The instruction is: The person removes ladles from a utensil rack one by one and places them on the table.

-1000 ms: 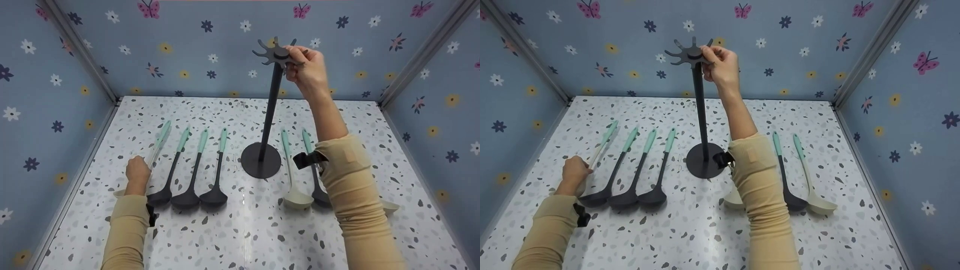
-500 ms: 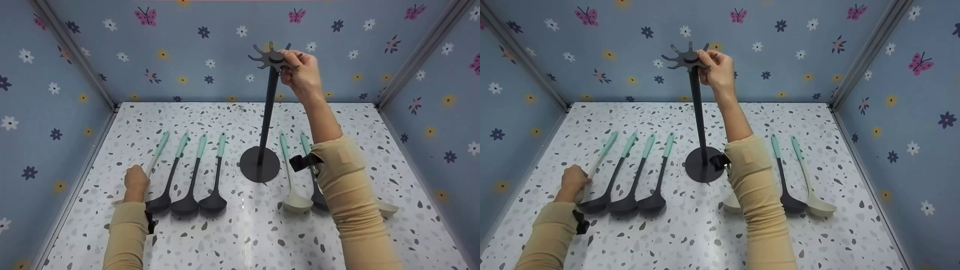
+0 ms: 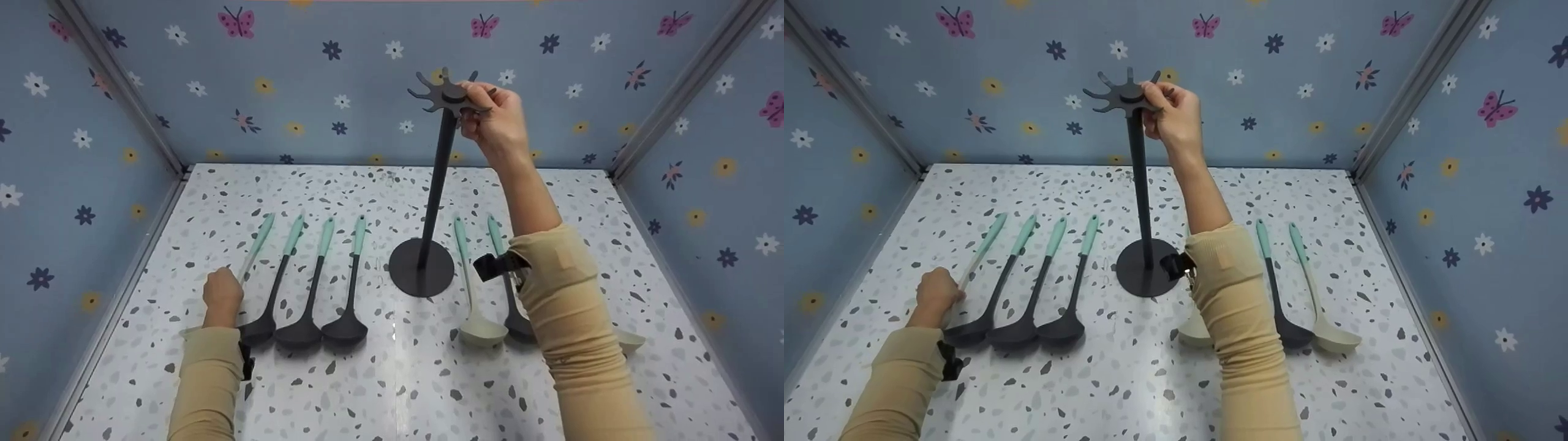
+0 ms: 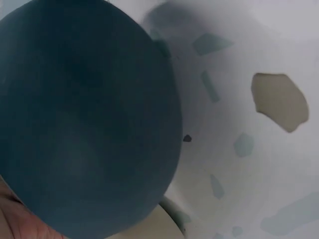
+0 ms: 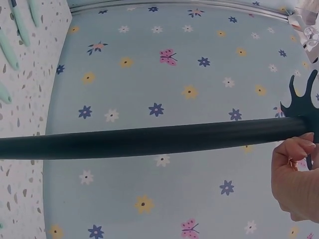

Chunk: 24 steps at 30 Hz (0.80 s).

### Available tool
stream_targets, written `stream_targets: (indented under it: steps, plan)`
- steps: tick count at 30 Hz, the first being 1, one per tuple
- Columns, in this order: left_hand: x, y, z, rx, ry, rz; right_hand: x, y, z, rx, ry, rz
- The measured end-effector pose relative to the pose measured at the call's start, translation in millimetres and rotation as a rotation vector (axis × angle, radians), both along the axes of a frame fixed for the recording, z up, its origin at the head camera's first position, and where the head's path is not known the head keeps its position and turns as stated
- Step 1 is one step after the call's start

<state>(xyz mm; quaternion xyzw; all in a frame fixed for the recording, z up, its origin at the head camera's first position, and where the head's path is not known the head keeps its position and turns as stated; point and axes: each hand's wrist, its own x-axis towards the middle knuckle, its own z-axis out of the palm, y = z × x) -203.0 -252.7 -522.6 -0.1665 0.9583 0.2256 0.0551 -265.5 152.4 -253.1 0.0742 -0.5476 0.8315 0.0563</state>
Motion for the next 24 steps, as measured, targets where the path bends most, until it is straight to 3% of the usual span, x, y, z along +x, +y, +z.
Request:
stream_targets:
  steps: [8, 12, 15, 20, 24]
  plan:
    - [-0.2, 0, 4.1, -0.049, -0.084, -0.032, -1.6, -1, -3.0, -0.015, 0.01, 0.032]
    - [-1.5, 4, 9.3, -0.046, -0.072, -0.062, -2.9, -2, -7.4, 0.0, 0.037, 0.018]
    - [-5.4, 13, 14.7, -0.036, -0.015, -0.088, -3.8, 0, -10.7, -0.01, 0.053, 0.002]
    - [-12.9, 37, 32.5, -0.054, 0.152, -0.138, -1.6, 9, -14.3, 0.001, 0.088, -0.032]
    - [-17.4, 60, 49.4, -0.06, 0.278, -0.183, 2.7, 22, -24.1, 0.088, 0.168, -0.09]
